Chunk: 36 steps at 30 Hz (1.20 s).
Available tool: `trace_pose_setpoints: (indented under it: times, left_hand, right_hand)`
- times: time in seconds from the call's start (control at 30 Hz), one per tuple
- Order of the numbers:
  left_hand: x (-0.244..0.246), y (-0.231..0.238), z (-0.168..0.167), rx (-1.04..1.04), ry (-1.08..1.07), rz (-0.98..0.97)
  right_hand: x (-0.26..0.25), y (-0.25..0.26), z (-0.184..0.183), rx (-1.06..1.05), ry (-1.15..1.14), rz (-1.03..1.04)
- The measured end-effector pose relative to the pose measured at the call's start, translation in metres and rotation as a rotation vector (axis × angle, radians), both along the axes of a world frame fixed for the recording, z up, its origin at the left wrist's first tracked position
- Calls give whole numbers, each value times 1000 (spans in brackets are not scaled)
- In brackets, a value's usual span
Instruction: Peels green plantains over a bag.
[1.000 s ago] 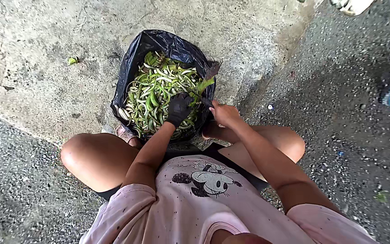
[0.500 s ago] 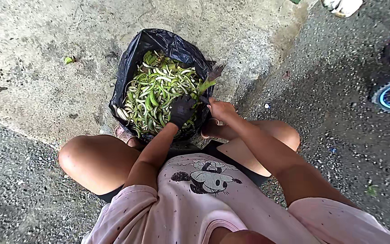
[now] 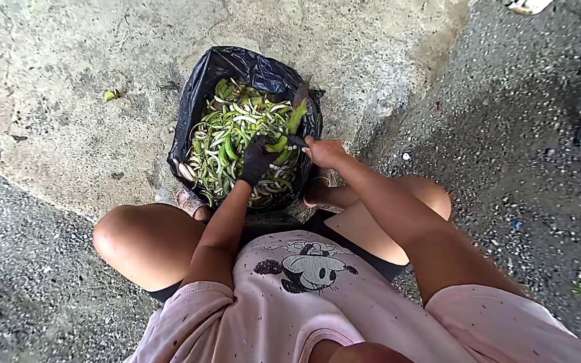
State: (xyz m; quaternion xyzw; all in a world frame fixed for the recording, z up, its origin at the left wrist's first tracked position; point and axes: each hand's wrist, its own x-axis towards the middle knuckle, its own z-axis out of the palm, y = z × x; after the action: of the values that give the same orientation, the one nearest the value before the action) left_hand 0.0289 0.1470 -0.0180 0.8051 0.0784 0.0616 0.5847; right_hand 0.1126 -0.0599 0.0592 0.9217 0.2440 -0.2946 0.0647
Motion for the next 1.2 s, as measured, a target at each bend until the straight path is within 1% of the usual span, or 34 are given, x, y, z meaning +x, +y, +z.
trace_pose_setpoints:
  times: [0.07,0.1,0.23,0.33,0.43,0.53,0.6,0.67,0.73,0.77,0.9,0.97,1.03,1.1,1.17,1.2]
  left_hand:
    - [-3,14,1,-168,-44,56]
    - [-5,22,4,-200,-73,76]
    - [-10,54,28,-190,-107,113]
    - [-6,76,32,-184,-33,192]
    - [5,96,36,-12,57,212]
    - [15,102,35,278,105,131]
    - [18,100,28,499,213,-4]
    - [20,97,19,681,391,-189]
    - [19,97,13,732,460,-294]
    - [19,97,19,736,472,-310]
    - [17,86,66,782,496,-268]
    - [16,68,78,816,476,-254]
    - [16,42,73,863,458,-252]
    - [21,15,59,830,492,-207]
    - [32,-7,41,673,517,-83]
    - [38,-16,32,539,522,-5]
  right_hand:
    - [2,10,-3,29,18,-14]
    - [4,14,-4,36,28,-36]
    - [15,18,-1,58,49,-102]
    - [19,16,1,70,44,-129]
    - [20,18,-2,92,41,-148]
    - [21,19,-3,104,48,-157]
    - [21,19,-3,107,52,-167]
    - [22,19,-4,119,51,-181]
    - [23,18,-6,129,50,-188]
    - [23,17,-7,134,51,-191]
    - [20,14,-8,146,71,-210]
    - [20,13,-10,158,66,-218]
    - [20,12,-12,162,63,-213]
    - [20,11,-11,166,72,-214]
    - [19,8,-9,185,74,-223]
    - [19,7,-11,188,72,-225]
